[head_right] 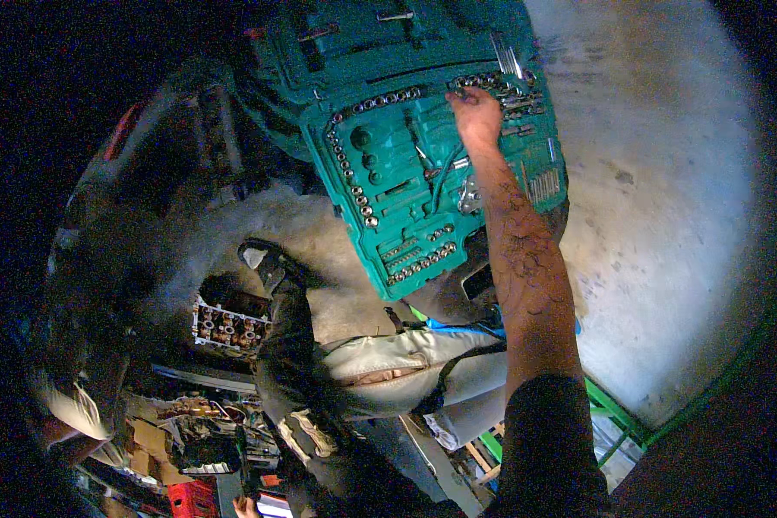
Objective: The person uses a screwdriver and wrench to loosen and remove bolts from a car engine block while two others assist by holding and stabilizing the engine. The person removes the valve cover and places it aside, then continues to remove bolts and components from the engine.
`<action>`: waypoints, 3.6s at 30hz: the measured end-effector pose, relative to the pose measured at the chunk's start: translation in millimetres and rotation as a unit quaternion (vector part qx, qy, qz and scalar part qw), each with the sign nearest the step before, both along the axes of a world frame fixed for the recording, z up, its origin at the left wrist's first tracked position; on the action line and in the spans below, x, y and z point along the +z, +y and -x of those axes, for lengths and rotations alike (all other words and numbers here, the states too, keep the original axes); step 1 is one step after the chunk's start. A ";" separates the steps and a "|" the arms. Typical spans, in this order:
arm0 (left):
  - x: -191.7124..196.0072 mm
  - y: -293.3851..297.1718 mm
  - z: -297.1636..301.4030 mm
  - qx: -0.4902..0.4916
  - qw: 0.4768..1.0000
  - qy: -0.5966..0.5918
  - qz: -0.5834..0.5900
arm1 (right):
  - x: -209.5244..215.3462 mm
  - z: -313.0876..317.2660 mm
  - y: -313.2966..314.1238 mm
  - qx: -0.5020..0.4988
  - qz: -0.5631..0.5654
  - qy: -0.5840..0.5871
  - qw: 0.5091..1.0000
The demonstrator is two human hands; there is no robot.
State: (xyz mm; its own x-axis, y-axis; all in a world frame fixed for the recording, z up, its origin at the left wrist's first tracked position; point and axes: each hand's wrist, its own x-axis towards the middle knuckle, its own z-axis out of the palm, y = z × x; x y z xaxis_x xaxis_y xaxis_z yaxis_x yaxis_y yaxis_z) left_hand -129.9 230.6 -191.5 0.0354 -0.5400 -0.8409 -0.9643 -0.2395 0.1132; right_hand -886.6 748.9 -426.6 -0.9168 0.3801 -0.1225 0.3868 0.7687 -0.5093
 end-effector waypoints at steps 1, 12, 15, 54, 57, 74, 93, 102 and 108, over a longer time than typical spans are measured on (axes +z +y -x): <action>-4.7 -3.5 10.1 -0.001 1.000 -0.009 0.007 | -6.2 4.2 1.6 0.002 -0.001 -0.005 1.000; -1.6 30.5 117.8 -0.109 0.989 -0.095 0.029 | -60.6 47.2 70.1 0.306 -0.419 -0.122 0.846; -4.6 41.5 78.1 -0.093 0.995 -0.033 0.013 | -22.5 77.2 69.8 0.254 -0.336 -0.207 0.883; 179.3 318.4 -569.2 0.398 0.685 0.434 0.428 | 467.7 -1174.3 -298.8 0.880 0.065 -0.423 0.204; 190.7 318.2 -575.3 0.217 0.748 0.261 0.571 | 478.9 -1170.1 -289.0 0.846 0.120 -0.465 0.232; 115.6 396.4 -552.5 0.042 0.985 0.085 0.142 | 307.2 -854.5 -200.3 0.561 0.193 -0.435 0.677; -161.9 163.6 -576.0 -0.082 0.990 0.114 0.033 | 78.6 -866.0 -241.6 0.485 -0.139 -0.302 0.809; -335.2 -77.5 -575.7 0.082 0.958 0.110 0.254 | -38.6 -972.4 -320.9 0.614 0.019 -0.333 0.716; -337.1 -109.8 -506.1 0.098 0.879 -0.140 0.445 | -58.6 -952.5 -324.7 0.588 -0.037 -0.359 0.724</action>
State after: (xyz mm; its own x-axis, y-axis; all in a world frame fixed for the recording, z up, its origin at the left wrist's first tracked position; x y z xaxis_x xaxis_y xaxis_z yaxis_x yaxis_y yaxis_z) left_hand 376.2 120.9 -528.6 0.3394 -0.9401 -0.0325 -0.9342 -0.3409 0.1050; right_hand 66.0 424.2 -485.1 -0.3225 -0.5815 -0.7469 -0.4128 0.7964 -0.4419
